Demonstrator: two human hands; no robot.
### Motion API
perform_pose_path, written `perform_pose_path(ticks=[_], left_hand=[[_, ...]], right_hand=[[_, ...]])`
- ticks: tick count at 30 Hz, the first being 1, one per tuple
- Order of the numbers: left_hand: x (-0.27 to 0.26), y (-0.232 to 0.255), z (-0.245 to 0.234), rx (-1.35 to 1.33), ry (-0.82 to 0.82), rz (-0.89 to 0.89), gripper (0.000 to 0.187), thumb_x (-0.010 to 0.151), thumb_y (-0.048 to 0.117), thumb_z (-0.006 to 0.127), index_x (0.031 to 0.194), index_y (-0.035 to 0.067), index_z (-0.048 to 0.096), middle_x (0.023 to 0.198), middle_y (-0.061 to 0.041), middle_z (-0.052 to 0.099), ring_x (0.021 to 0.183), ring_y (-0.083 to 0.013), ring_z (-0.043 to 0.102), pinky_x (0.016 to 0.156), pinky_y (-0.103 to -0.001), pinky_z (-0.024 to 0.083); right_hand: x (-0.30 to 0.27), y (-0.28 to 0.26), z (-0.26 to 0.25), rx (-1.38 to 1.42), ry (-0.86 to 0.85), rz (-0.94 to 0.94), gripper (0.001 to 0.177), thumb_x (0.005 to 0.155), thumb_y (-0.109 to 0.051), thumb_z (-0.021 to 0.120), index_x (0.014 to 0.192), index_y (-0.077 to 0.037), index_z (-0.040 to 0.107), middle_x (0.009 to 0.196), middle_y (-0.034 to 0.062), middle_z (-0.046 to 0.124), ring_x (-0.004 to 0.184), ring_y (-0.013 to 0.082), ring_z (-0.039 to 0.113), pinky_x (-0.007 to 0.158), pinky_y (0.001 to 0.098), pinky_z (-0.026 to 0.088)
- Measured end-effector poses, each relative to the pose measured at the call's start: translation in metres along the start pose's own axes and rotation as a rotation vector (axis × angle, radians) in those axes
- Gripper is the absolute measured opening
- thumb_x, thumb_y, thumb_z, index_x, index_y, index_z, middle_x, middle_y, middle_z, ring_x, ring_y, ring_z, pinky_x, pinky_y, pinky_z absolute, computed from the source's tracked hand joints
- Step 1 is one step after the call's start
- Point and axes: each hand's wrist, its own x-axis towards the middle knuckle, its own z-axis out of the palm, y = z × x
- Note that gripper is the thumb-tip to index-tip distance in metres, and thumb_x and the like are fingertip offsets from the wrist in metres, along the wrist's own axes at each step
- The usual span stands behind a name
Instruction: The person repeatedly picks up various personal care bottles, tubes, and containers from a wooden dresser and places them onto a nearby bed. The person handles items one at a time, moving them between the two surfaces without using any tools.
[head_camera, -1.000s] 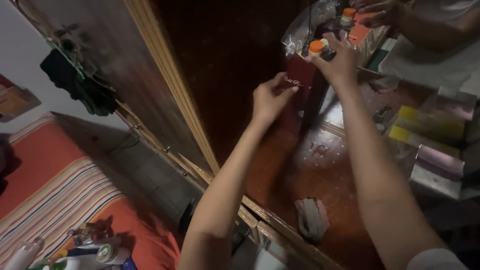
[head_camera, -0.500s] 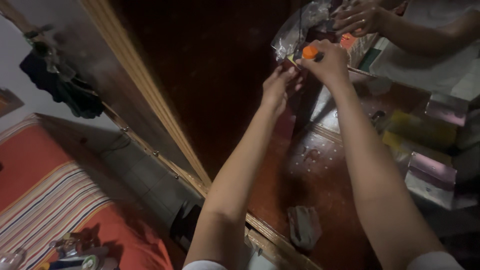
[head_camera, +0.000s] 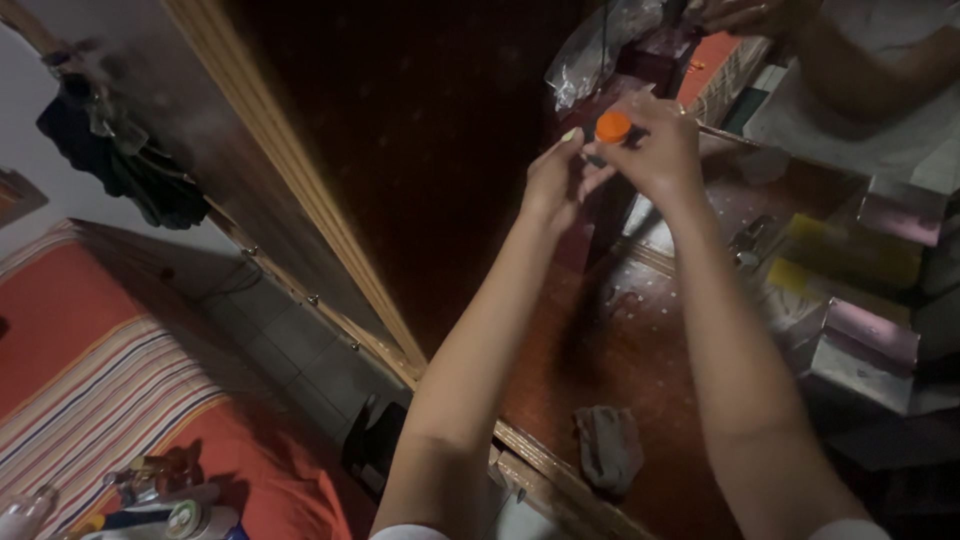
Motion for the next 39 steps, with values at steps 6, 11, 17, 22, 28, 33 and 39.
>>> perform_pose_path(ticks=[6,11,17,22,28,33,39], left_hand=[[-0.064,0.032,0.015,-0.052,-0.054,-0.058,0.037,0.1,0.026,0.059,0.125,-0.001,0.063,0.112,-0.014,0.071,0.094,-0.0205,0.073,0.085,-0.038,0.063],[-0.108,0.046,0.007,0.048,0.038,-0.059,0.041,0.101,0.028,0.069,0.131,0.001,0.065,0.115,-0.011,0.069,0.093,-0.0173,0.067,0.08,-0.033,0.058],[-0.149,0.058,-0.014,0.119,0.031,-0.032,0.041,0.096,0.019,0.073,0.131,0.001,0.064,0.116,-0.01,0.069,0.1,-0.0186,0.068,0.087,-0.036,0.058],[-0.184,0.075,-0.037,0.095,0.049,-0.042,0.043,0.094,0.017,0.071,0.133,0.001,0.062,0.118,-0.01,0.07,0.105,-0.0196,0.069,0.09,-0.038,0.06],[-0.229,0.093,-0.06,0.167,0.137,-0.063,0.049,0.092,0.017,0.071,0.137,0.001,0.059,0.117,-0.013,0.07,0.103,-0.0266,0.072,0.088,-0.039,0.059],[-0.262,0.098,-0.078,0.214,0.201,-0.047,0.056,0.089,0.015,0.074,0.14,-0.002,0.056,0.118,-0.014,0.07,0.102,-0.0246,0.072,0.083,-0.038,0.063],[-0.3,0.103,-0.091,0.256,0.28,-0.039,0.07,0.084,0.011,0.074,0.146,-0.006,0.046,0.116,-0.018,0.07,0.096,-0.0277,0.073,0.076,-0.036,0.064]], right_hand=[[-0.022,-0.039,0.002,-0.08,0.032,-0.28,0.05,0.07,-0.023,0.096,0.111,-0.003,0.075,0.114,0.0123,0.073,0.11,0.0332,0.066,0.097,0.045,0.051],[-0.047,-0.076,0.008,-0.01,-0.078,-0.151,0.045,0.07,-0.015,0.092,0.11,-0.005,0.074,0.105,0.009,0.07,0.102,0.0312,0.065,0.094,0.0428,0.049],[-0.07,-0.098,0.028,0.037,-0.132,-0.157,0.052,0.07,-0.015,0.091,0.118,-0.006,0.072,0.116,0.0094,0.07,0.111,0.0314,0.065,0.1,0.0411,0.049],[-0.092,-0.101,0.051,0.275,-0.253,0.055,0.056,0.077,-0.021,0.086,0.128,-0.003,0.07,0.132,0.0131,0.067,0.112,0.0261,0.063,0.093,0.0366,0.051],[-0.119,-0.102,0.084,0.561,-0.324,0.178,0.026,0.106,-0.01,0.062,0.128,0.003,0.069,0.13,0.008,0.072,0.113,0.0107,0.067,0.097,0.0258,0.053],[-0.141,-0.119,0.105,0.64,-0.333,0.328,0.024,0.1,-0.005,0.066,0.122,0.001,0.072,0.119,0.0057,0.075,0.098,0.0077,0.067,0.084,0.0237,0.057],[-0.164,-0.137,0.116,0.862,-0.431,0.489,0.043,0.093,-0.001,0.072,0.135,0.0,0.067,0.114,0.0048,0.074,0.097,0.007,0.067,0.08,0.0226,0.054]])
